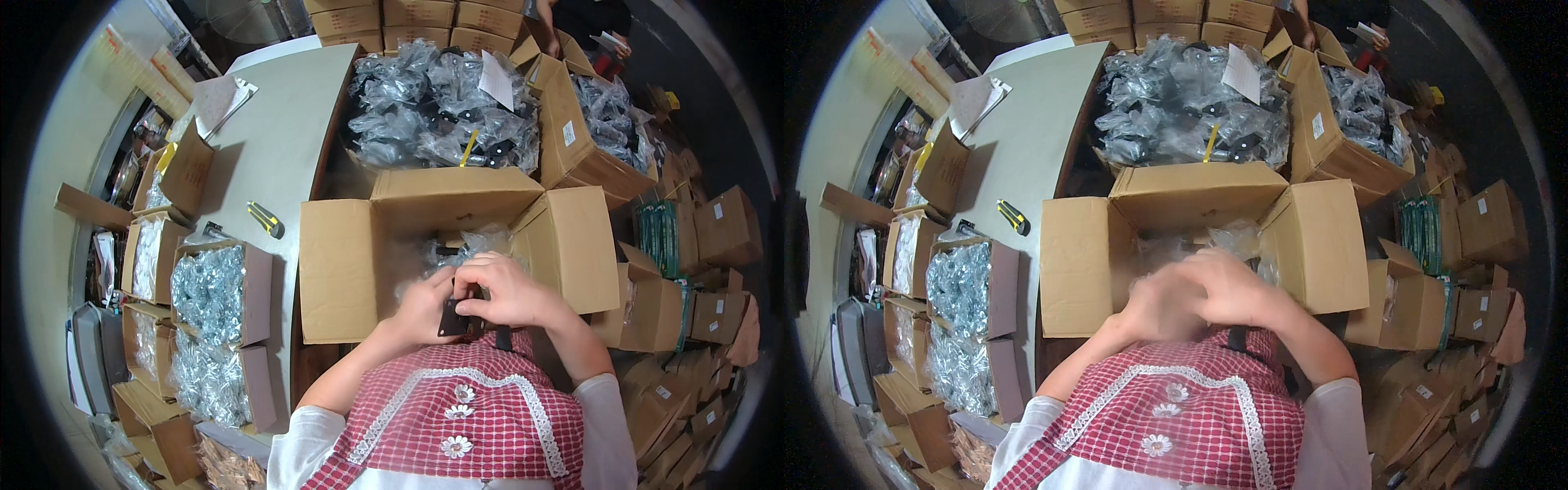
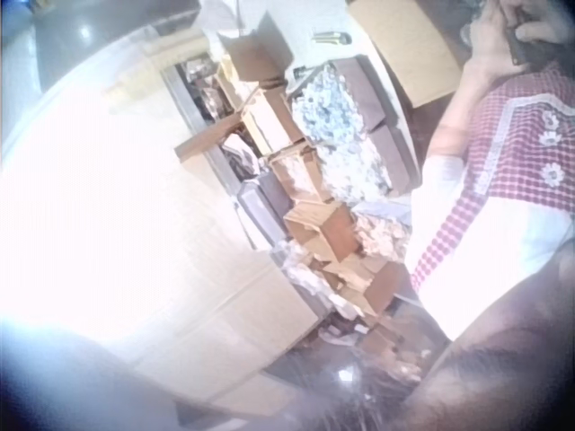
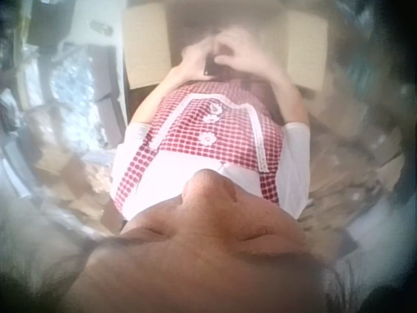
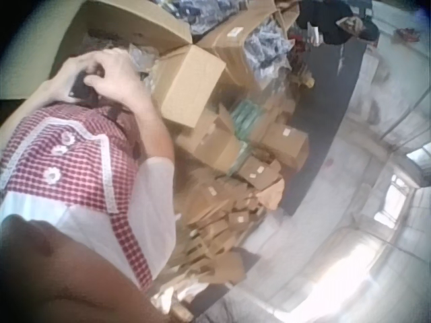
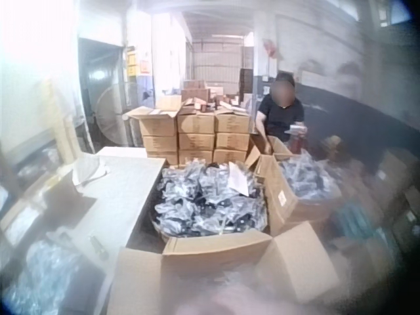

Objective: The person repeatedly picks up small black electronic components wrapped in plastic from a cardboard box, removes them from the plastic, and places them into another box. The person also handles a small white paper or label during the process.

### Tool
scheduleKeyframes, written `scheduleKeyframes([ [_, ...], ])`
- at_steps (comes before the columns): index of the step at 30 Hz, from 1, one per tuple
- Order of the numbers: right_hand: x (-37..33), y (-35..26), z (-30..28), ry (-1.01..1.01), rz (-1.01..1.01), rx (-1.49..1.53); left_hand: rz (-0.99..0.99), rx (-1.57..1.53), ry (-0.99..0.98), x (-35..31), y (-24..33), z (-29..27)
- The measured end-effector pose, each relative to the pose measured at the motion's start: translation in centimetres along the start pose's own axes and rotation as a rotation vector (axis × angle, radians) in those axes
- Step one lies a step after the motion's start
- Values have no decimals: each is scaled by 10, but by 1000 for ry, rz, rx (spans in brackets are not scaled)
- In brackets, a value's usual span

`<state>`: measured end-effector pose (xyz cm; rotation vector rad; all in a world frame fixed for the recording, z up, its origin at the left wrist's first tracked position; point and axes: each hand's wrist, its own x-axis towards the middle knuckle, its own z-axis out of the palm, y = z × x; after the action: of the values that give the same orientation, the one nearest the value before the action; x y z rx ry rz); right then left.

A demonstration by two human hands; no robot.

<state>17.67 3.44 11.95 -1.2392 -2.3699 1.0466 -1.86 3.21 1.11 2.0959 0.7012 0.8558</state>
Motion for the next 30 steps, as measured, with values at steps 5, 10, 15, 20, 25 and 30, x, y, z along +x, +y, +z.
scheduleKeyframes([
  [5, -2, 9, -7, -22, 5, 275, -46, -197, -121, -2, 6, -4],
  [10, -8, 25, -12, 285, 131, 402, 123, -291, -7, 5, 17, -17],
  [15, -30, 33, -6, 244, 92, 446, 123, -252, 37, 10, 23, -15],
  [20, -40, 50, 9, 462, 200, 378, 220, -117, -38, 18, 19, -13],
  [25, -72, 63, 11, 446, 112, 1084, -6, -94, 65, 24, 17, -9],
  [30, -95, 70, 27, 522, 43, 890, -381, -463, 2, 27, 9, 2],
])
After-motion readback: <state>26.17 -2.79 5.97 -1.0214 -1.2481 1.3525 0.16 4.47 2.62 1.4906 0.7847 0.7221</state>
